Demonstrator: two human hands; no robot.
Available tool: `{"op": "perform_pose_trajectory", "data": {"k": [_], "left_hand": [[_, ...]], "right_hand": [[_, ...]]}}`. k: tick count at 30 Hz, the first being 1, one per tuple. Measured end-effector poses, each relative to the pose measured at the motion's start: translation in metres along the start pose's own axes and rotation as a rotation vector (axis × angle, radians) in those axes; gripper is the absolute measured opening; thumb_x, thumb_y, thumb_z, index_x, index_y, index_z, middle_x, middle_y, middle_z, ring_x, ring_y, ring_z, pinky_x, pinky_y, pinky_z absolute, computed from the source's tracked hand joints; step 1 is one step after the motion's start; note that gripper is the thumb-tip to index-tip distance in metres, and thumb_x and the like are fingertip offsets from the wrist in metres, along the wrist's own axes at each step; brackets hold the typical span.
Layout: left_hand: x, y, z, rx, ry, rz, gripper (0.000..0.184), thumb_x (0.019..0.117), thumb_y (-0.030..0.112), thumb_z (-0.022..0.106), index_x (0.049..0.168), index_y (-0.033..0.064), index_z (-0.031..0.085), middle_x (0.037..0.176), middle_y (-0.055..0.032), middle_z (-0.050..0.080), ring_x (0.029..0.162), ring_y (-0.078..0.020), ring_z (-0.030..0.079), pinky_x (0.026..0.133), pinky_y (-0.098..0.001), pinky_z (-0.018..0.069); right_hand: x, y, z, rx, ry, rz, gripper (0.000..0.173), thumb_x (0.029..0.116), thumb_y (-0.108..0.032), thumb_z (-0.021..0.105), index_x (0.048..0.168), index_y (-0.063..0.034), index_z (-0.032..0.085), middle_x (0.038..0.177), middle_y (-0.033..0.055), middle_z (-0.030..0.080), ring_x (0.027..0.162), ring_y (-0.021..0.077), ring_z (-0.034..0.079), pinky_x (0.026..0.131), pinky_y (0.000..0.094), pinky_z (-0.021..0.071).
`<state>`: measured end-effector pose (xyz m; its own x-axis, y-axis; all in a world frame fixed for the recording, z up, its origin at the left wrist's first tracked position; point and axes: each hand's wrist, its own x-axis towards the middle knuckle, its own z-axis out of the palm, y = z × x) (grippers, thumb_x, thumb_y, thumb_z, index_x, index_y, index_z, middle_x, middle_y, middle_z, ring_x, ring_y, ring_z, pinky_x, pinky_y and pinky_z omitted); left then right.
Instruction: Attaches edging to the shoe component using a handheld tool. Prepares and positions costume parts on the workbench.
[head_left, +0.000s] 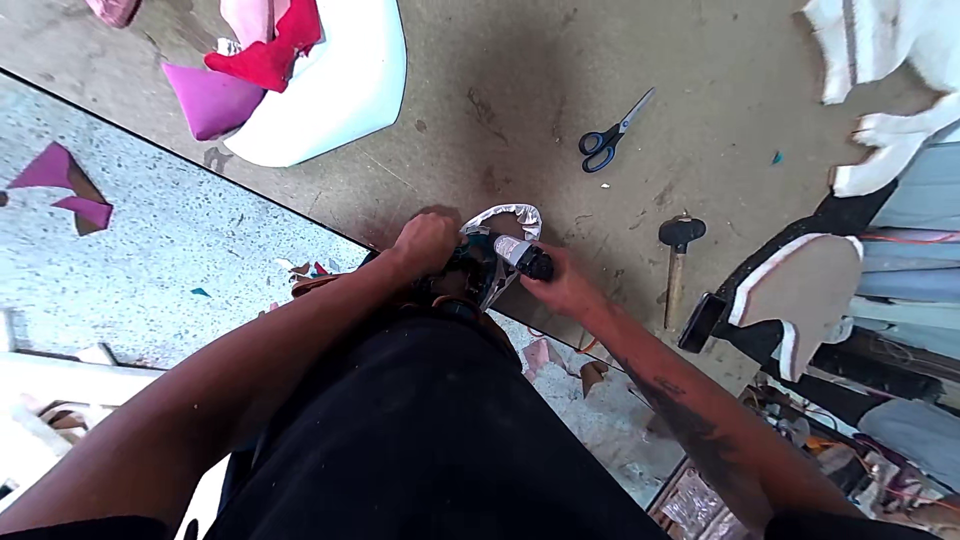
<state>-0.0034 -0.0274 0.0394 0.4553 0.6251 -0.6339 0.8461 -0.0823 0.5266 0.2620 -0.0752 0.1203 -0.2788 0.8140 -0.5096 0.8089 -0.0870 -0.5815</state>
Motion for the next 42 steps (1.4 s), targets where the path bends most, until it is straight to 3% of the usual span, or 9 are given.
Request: {"op": "perform_pose_trajectory", "data": {"k": [3,6,12,16,21,26,32,42], "left_hand": [[-0.004,-0.001,0.002,-0.026,0.009,0.012,0.043,0.1052,0.051,0.049,0.102,0.013,0.07,0.089,-0.0129,0.07,0.091,-0.0351,0.071,0.078,-0.061,0.0577],[-0.007,0.004,-0.002,0.027,-0.007,-0.018,0.044,0.1047,0.052,0.05,0.105,0.0125,0.069,0.092,-0.0143,0.071,0.093,-0.0368,0.071,0.077,-0.0614,0.0576],[0.0,0.008,-0.007,0.082,-0.027,0.017,0.045,0.1052,0.048,0.05,0.104,0.0081,0.07,0.094,-0.0163,0.071,0.095,-0.038,0.071,0.079,-0.0607,0.058],[0.002,0.003,-0.005,0.045,-0.035,0.038,0.044,0.1045,0.048,0.052,0.105,0.0077,0.07,0.096,-0.0163,0.071,0.098,-0.0372,0.071,0.082,-0.0603,0.0576],[0.003,0.0,-0.005,0.006,-0.027,0.066,0.043,0.1043,0.048,0.053,0.105,0.0079,0.07,0.097,-0.0167,0.071,0.098,-0.0375,0.07,0.084,-0.0617,0.057],[-0.008,-0.013,0.003,-0.153,0.043,0.013,0.045,0.1004,0.054,0.057,0.095,0.0117,0.071,0.088,-0.0124,0.07,0.09,-0.0336,0.071,0.079,-0.0599,0.0578],[-0.02,-0.016,0.013,-0.232,0.033,-0.081,0.052,0.0979,0.059,0.059,0.087,0.0096,0.071,0.084,-0.0129,0.069,0.085,-0.0336,0.07,0.077,-0.0603,0.0575],[-0.014,-0.022,0.009,-0.227,-0.005,-0.05,0.048,0.0978,0.056,0.062,0.086,0.0106,0.071,0.085,-0.0115,0.069,0.087,-0.0321,0.07,0.078,-0.059,0.0575]], "right_hand": [[0.004,0.0,-0.007,-0.02,-0.013,-0.038,0.03,0.0847,-0.022,0.074,0.114,-0.0167,0.07,0.097,0.0001,0.073,0.09,0.0113,0.07,0.08,0.0419,0.0605],[0.01,-0.002,-0.023,-0.097,-0.057,-0.209,0.042,0.084,-0.02,0.076,0.124,-0.009,0.069,0.108,0.0066,0.073,0.098,0.0167,0.071,0.089,0.0428,0.0595],[0.034,-0.004,-0.032,-0.217,-0.166,-0.356,0.041,0.0809,-0.019,0.078,0.119,-0.0106,0.068,0.109,0.0052,0.071,0.101,0.0174,0.07,0.09,0.0429,0.0588],[0.037,-0.006,-0.031,-0.251,-0.184,-0.348,0.036,0.0805,-0.02,0.078,0.114,-0.0121,0.068,0.104,0.0038,0.071,0.097,0.0167,0.07,0.085,0.0425,0.0592],[0.042,-0.006,-0.032,-0.273,-0.217,-0.331,0.038,0.0803,-0.021,0.078,0.116,-0.012,0.068,0.105,0.0047,0.071,0.097,0.0183,0.07,0.085,0.0452,0.0596],[0.042,-0.016,-0.039,-0.269,-0.205,-0.427,0.039,0.0832,-0.024,0.077,0.119,-0.0112,0.068,0.111,0.0038,0.071,0.103,0.016,0.069,0.091,0.0408,0.0593],[0.054,-0.036,-0.03,-0.314,-0.253,-0.502,0.039,0.0846,-0.024,0.076,0.12,-0.0096,0.069,0.116,0.006,0.072,0.108,0.0193,0.069,0.095,0.0429,0.0578],[0.064,-0.043,-0.025,-0.39,-0.299,-0.424,0.033,0.082,-0.023,0.078,0.111,-0.0125,0.068,0.102,0.0044,0.071,0.095,0.0201,0.07,0.082,0.0465,0.0595]]}}
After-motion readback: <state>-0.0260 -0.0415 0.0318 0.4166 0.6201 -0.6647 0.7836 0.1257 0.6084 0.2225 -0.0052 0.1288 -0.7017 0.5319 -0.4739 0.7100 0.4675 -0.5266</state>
